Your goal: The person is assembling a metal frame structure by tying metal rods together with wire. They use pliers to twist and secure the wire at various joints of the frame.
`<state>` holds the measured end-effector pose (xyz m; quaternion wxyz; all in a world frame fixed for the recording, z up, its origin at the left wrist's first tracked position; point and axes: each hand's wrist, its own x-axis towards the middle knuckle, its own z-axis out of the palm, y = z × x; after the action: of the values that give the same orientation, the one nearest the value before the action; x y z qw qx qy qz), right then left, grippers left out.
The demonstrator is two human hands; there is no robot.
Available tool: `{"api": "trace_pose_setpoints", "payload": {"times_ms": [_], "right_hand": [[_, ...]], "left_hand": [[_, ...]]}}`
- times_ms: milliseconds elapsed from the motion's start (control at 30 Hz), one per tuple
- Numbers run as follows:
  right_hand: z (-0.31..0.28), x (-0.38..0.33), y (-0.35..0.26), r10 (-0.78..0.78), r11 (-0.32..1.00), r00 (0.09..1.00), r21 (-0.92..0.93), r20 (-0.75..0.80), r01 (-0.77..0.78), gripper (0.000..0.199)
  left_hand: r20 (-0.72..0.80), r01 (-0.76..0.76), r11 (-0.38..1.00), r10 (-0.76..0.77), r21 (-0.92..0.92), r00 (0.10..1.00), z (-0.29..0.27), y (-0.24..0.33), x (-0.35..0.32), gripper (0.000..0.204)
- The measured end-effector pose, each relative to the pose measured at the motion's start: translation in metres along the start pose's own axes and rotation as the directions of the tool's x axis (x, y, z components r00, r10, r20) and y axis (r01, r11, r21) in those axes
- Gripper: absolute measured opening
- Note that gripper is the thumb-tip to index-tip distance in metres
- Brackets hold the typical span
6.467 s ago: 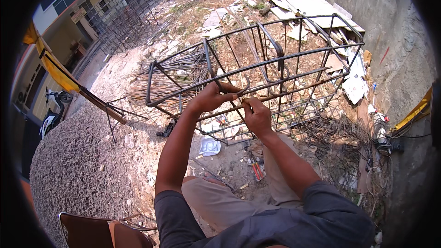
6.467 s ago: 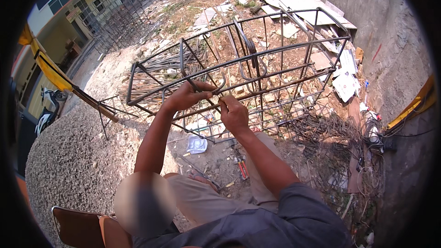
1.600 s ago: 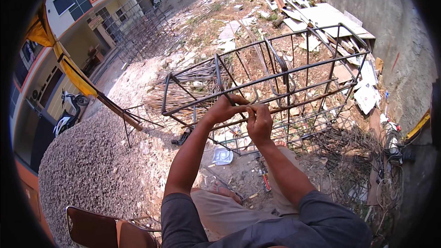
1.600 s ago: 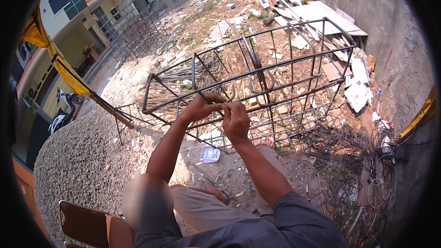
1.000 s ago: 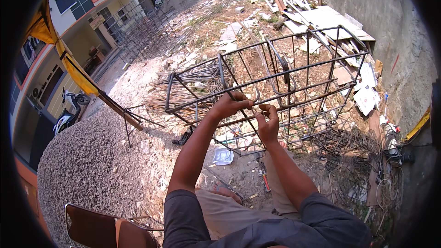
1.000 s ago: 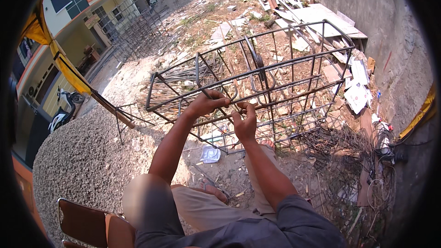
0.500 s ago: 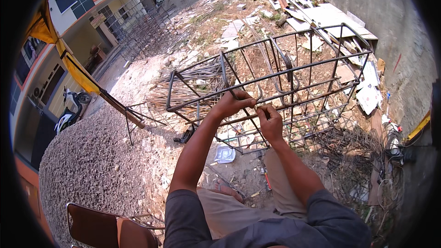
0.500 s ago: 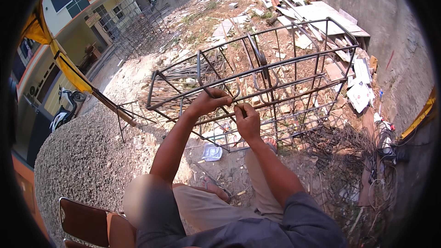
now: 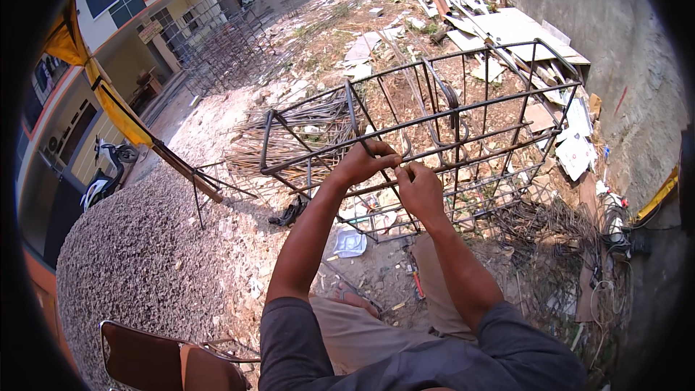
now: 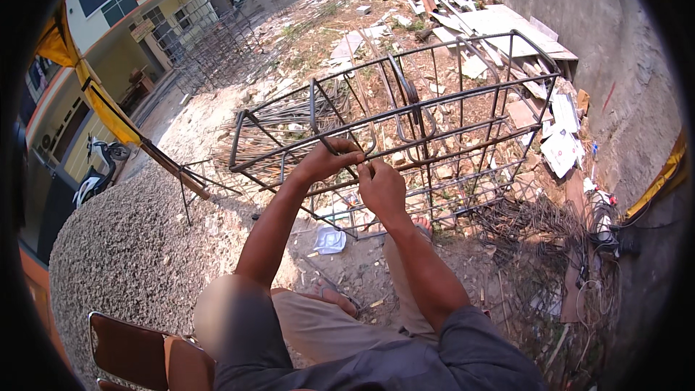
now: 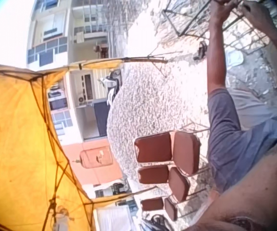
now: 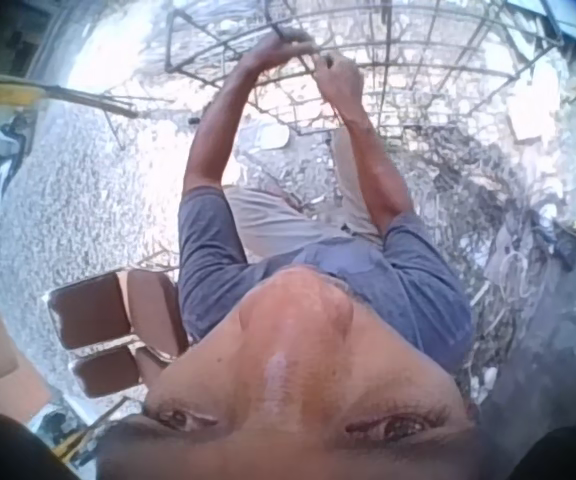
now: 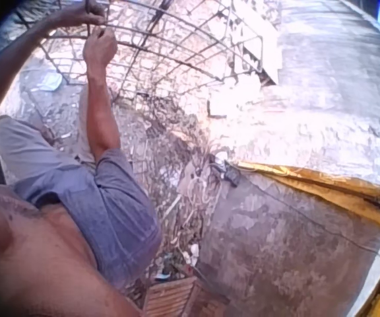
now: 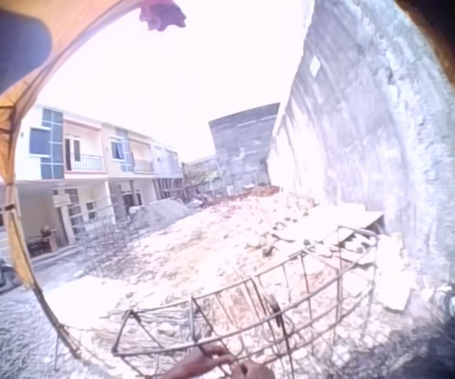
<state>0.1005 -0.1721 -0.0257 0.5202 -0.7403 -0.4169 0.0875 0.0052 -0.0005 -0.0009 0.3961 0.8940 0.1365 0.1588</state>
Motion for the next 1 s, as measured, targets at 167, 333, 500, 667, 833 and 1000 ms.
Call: {"api": "trace_pose_setpoints", "payload": {"times_ms": [167, 333, 500, 667, 833, 1000], "right_hand": [[-0.009, 0.008, -0.011, -0.008, 0.986, 0.995, -0.162, 0.099, 0.024, 0.036], [0.0, 0.014, 0.011, 0.101, 0.964, 0.982, 0.23, 0.159, -0.137, 0.033], [0.012, 0.018, 0.032, 0.281, 0.521, 0.872, 0.699, 0.402, -0.49, 0.019], [0.029, 0.013, 0.048, 0.181, -0.096, 0.742, 0.762, 0.646, -0.64, 0.014], [0.056, 0.004, 0.049, -0.095, -0.575, 0.769, 0.596, 0.632, -0.561, 0.019], [0.063, -0.001, 0.045, -0.154, -0.685, 0.797, 0.518, 0.584, -0.512, 0.024]], "left_hand": [[-0.009, -0.011, 1.0, 0.011, 0.022, 1.0, -0.001, 0.002, 0.0, 0.025], [0.003, -0.028, 1.0, 0.028, -0.008, 1.0, 0.0, 0.007, 0.0, 0.023], [0.004, -0.013, 1.0, 0.013, 0.021, 1.0, 0.0, 0.005, 0.001, 0.024], [0.005, -0.027, 0.999, 0.027, 0.033, 1.0, 0.001, 0.001, -0.001, 0.023], [0.03, -0.023, 0.999, 0.022, 0.04, 0.999, -0.001, 0.004, 0.001, 0.022], [0.032, -0.011, 0.999, 0.009, 0.034, 0.999, -0.001, 0.005, -0.001, 0.022]]}}
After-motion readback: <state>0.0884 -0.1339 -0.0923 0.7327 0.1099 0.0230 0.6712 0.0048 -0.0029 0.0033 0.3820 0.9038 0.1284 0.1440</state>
